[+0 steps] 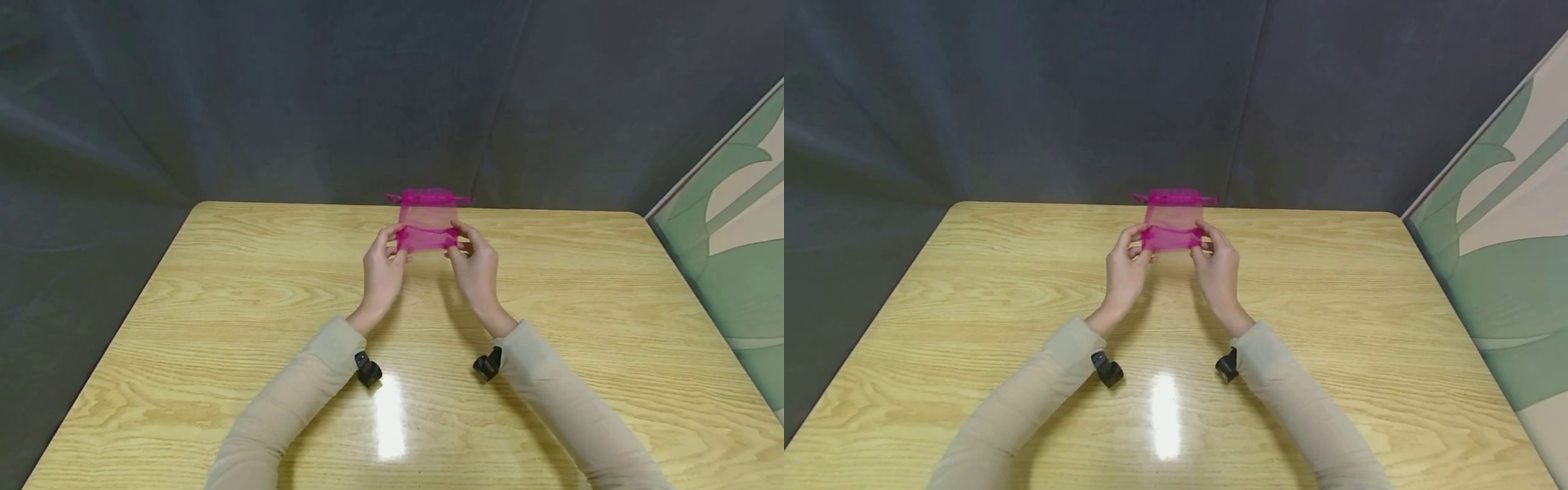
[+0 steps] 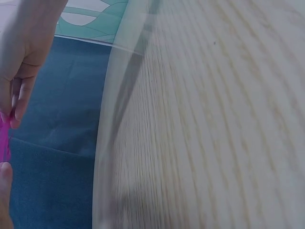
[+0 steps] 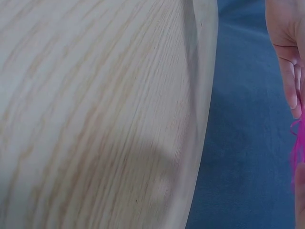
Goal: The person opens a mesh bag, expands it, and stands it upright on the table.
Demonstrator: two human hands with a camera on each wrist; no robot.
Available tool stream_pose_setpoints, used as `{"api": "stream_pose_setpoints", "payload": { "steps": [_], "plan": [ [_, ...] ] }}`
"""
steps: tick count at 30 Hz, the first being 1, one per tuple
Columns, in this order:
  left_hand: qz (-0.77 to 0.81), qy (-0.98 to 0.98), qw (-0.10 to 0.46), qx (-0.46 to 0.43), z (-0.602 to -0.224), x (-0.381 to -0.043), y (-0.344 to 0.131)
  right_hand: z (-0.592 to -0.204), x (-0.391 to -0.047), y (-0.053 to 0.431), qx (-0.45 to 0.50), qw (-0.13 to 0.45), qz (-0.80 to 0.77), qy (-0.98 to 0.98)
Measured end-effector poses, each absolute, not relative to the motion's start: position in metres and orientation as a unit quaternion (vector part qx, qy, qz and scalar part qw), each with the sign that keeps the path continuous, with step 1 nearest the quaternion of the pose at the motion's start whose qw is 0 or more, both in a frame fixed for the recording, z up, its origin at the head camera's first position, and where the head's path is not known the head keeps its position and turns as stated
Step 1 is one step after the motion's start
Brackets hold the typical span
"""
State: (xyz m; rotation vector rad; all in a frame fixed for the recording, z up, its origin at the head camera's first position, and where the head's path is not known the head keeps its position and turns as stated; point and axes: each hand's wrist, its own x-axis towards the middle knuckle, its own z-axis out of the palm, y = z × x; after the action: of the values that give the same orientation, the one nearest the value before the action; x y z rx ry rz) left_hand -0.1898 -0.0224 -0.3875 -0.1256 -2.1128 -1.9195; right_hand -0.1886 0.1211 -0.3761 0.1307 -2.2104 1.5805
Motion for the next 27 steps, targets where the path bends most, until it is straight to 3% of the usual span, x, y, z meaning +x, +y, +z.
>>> {"api": "stream_pose_setpoints", "payload": {
  "steps": [20,27],
  "plan": [
    [-0.670,-0.723,0.161,-0.040,-0.3876,-0.1878,-0.0163,-0.3691,-0.1890,0.1190,0.024,0.263,0.582,-0.769],
    [-0.639,-0.744,0.193,-0.027,-0.3868,-0.1893,-0.0185,-0.3763,-0.1894,0.1222,0.027,0.242,0.593,-0.768]
  ]
}}
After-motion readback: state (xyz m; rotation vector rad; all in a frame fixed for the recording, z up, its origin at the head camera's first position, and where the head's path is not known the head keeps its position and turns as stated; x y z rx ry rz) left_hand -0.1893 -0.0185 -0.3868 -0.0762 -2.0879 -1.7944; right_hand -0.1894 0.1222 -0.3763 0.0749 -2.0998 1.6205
